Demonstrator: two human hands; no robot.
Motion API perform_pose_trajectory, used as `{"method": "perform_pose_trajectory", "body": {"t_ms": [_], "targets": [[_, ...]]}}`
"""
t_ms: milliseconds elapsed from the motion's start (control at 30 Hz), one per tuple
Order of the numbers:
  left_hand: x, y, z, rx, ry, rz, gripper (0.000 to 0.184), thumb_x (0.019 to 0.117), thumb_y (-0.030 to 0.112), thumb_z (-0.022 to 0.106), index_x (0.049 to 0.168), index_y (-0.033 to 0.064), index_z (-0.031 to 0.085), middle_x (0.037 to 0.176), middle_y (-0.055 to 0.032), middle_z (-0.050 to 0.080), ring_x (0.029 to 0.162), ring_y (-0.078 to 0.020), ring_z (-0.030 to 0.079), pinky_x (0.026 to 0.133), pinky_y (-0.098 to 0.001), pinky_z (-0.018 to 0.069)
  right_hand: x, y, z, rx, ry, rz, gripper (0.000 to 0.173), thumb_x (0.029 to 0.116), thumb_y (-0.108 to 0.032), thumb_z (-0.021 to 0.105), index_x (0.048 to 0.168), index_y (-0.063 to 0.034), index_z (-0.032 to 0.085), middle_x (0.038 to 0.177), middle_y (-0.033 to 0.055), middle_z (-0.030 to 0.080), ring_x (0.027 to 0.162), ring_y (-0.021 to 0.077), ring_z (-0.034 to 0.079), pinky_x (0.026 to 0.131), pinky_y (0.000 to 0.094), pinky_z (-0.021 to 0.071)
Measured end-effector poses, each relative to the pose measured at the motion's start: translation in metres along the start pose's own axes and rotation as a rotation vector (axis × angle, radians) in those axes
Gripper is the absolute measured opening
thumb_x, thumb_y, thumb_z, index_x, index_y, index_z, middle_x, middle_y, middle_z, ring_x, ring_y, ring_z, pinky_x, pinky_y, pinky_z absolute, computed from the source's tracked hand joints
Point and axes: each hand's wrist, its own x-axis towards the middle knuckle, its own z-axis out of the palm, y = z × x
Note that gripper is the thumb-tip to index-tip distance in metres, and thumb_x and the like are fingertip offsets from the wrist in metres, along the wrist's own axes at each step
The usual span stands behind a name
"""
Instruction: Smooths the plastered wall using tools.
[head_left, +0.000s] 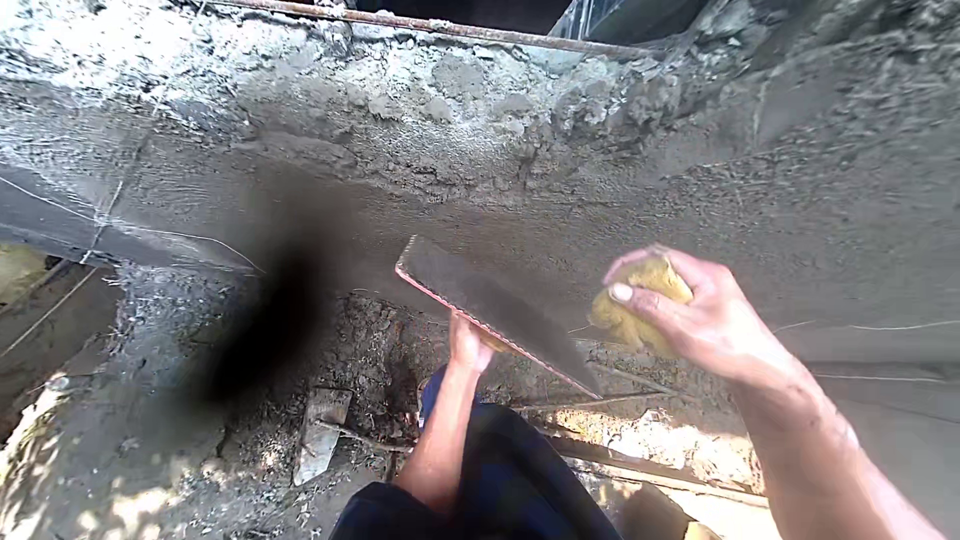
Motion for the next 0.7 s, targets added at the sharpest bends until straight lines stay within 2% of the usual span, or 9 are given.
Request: {"method": "perform_pose_trajectory", "body": {"t_ms": [67, 167, 267, 333, 433, 500, 600, 700], "targets": [[-0.012, -0.018, 0.020, -0.118, -0.040, -0.071, 0.052, 0.0956, 0.061, 0.056, 0.121, 0.0155, 0.060, 0.102, -0.0047, 0.074, 0.094, -0.0173, 0.072, 0.080, -0.0393, 0.0620, 0.015, -0.030, 0.008, -0.040, -0.096, -0.094, 0.016, 0.0972, -0.032, 0.064, 0.106, -0.0211, 0.071, 0.080, -0.0098, 0.071, 0.065, 0.0027, 0.067, 0.054, 0.0237, 0.0579], [-0.027, -0.023, 0.044, -0.213, -0.075, -0.106, 0.049, 0.0868, 0.062, 0.067, 0.110, 0.0186, 0.067, 0.096, -0.0032, 0.075, 0.090, -0.0158, 0.073, 0.077, -0.0376, 0.0624, 0.026, -0.051, 0.023, -0.086, -0.217, -0.158, 0.016, 0.1020, -0.031, 0.060, 0.101, -0.0187, 0.070, 0.074, -0.0095, 0.068, 0.060, 0.0011, 0.064, 0.050, 0.0206, 0.0541], [-0.035, -0.018, 0.053, -0.281, -0.143, -0.093, 0.059, 0.0652, 0.067, 0.083, 0.102, 0.0220, 0.072, 0.092, -0.0024, 0.076, 0.086, -0.0151, 0.074, 0.074, -0.0366, 0.0628, 0.031, -0.061, 0.038, -0.138, -0.273, -0.169, 0.022, 0.1052, -0.033, 0.055, 0.095, -0.0196, 0.069, 0.069, -0.0097, 0.064, 0.057, 0.0008, 0.061, 0.048, 0.0202, 0.0509], [-0.038, -0.013, 0.058, -0.308, -0.219, -0.066, 0.065, 0.0573, 0.070, 0.086, 0.102, 0.0246, 0.074, 0.093, -0.0008, 0.077, 0.087, -0.0137, 0.074, 0.076, -0.0352, 0.0628, 0.032, -0.066, 0.045, -0.172, -0.295, -0.165, 0.029, 0.1068, -0.037, 0.052, 0.089, -0.0194, 0.066, 0.065, -0.0083, 0.062, 0.054, 0.0023, 0.059, 0.045, 0.0215, 0.0481], [-0.041, -0.002, 0.066, -0.342, -0.315, -0.044, 0.063, 0.0556, 0.071, 0.085, 0.100, 0.0273, 0.076, 0.092, 0.0013, 0.077, 0.086, -0.0108, 0.075, 0.075, -0.0317, 0.0628, 0.029, -0.076, 0.051, -0.259, -0.300, -0.182, 0.035, 0.1074, -0.041, 0.048, 0.084, -0.0206, 0.064, 0.062, -0.0088, 0.059, 0.053, 0.0022, 0.057, 0.044, 0.0227, 0.0449], [-0.042, 0.002, 0.070, -0.375, -0.350, -0.058, 0.056, 0.0573, 0.066, 0.088, 0.097, 0.0273, 0.076, 0.088, 0.0024, 0.077, 0.081, -0.0096, 0.074, 0.072, -0.0296, 0.0624, 0.024, -0.088, 0.051, -0.278, -0.296, -0.196, 0.036, 0.1078, -0.041, 0.048, 0.082, -0.0213, 0.063, 0.061, -0.0094, 0.057, 0.051, 0.0016, 0.056, 0.042, 0.0221, 0.0434], [-0.038, 0.004, 0.082, -0.411, -0.413, -0.056, 0.052, 0.0573, 0.058, 0.092, 0.095, 0.0263, 0.075, 0.085, 0.0039, 0.075, 0.077, -0.0076, 0.072, 0.069, -0.0265, 0.0610, 0.020, -0.110, 0.051, -0.202, -0.276, -0.230, 0.038, 0.1081, -0.037, 0.048, 0.076, -0.0195, 0.061, 0.057, -0.0079, 0.056, 0.047, 0.0022, 0.054, 0.039, 0.0210, 0.0407], [-0.040, 0.001, 0.095, -0.409, -0.520, -0.008, 0.052, 0.0636, 0.063, 0.088, 0.100, 0.0280, 0.074, 0.090, 0.0056, 0.075, 0.081, -0.0070, 0.072, 0.071, -0.0265, 0.0607, 0.017, -0.121, 0.053, -0.096, -0.292, -0.271, 0.038, 0.1087, -0.032, 0.049, 0.074, -0.0194, 0.059, 0.058, -0.0082, 0.055, 0.050, 0.0015, 0.055, 0.042, 0.0203, 0.0418]]}}
